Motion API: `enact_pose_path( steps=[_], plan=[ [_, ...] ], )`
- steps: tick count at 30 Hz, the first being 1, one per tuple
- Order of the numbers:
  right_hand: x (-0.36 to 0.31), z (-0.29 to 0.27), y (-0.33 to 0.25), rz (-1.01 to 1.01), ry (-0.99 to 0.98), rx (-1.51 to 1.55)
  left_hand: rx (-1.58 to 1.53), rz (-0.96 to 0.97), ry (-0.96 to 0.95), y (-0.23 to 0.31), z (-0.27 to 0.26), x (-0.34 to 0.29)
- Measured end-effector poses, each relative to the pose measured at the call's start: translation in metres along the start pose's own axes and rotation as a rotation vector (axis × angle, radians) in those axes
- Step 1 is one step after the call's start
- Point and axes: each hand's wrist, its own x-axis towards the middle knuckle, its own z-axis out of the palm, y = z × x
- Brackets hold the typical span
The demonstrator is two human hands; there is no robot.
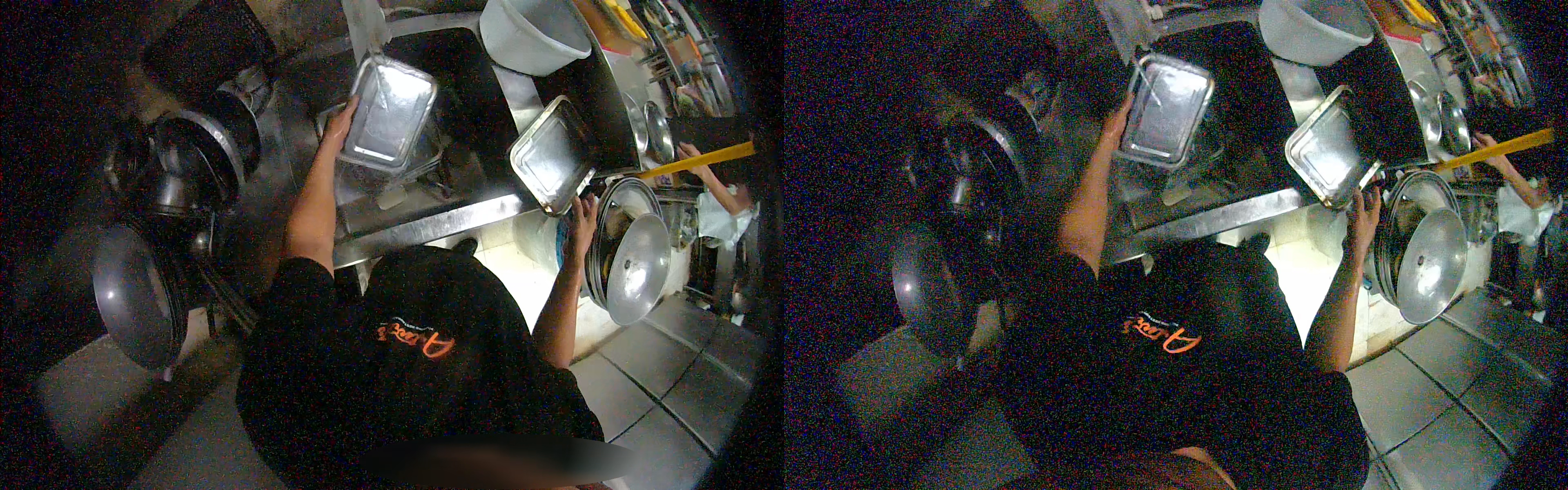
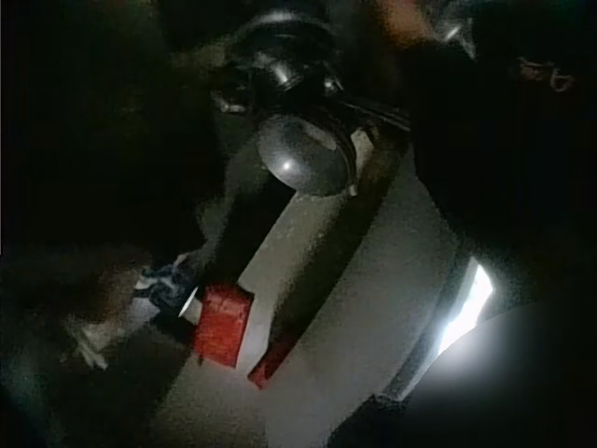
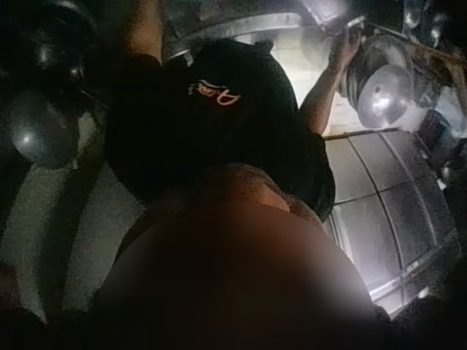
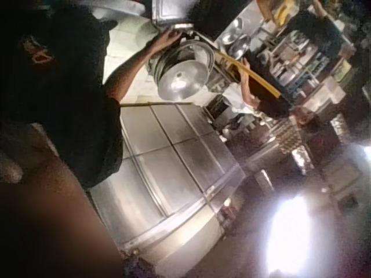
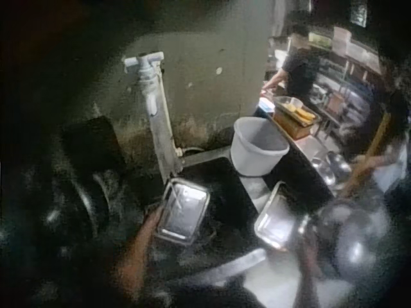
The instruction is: The person washes various metal kitchen items including a large wok, small bowls, and rectangular trays in a commercial sink using a green brush and running water. After washing, the person moves to the cooking area to stir a pot and then returns to the sink area to handle more items.
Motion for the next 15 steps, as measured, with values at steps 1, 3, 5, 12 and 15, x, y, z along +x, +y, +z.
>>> enact_pose_path(
  steps=[1,3,5,12,15],
  plan=[
    [0.003,-0.002,0.002,-0.055,-0.003,-0.044,-0.025,0.068,-0.092,0.019,0.013,-0.003],
    [0.016,-0.006,0.015,-0.132,-0.011,-0.121,0.173,0.21,-0.27,0.07,0.041,-0.013],
    [0.014,0.005,0.006,-0.149,-0.04,-0.186,0.602,0.433,-0.222,0.063,0.065,0.006],
    [0.01,-0.011,0.021,-0.198,-0.065,-0.286,1.05,1.153,0.226,-0.07,0.048,0.023],
    [0.008,-0.038,0.031,-0.176,-0.029,-0.368,1.234,0.762,0.088,-0.027,0.053,-0.028]
  ],
)
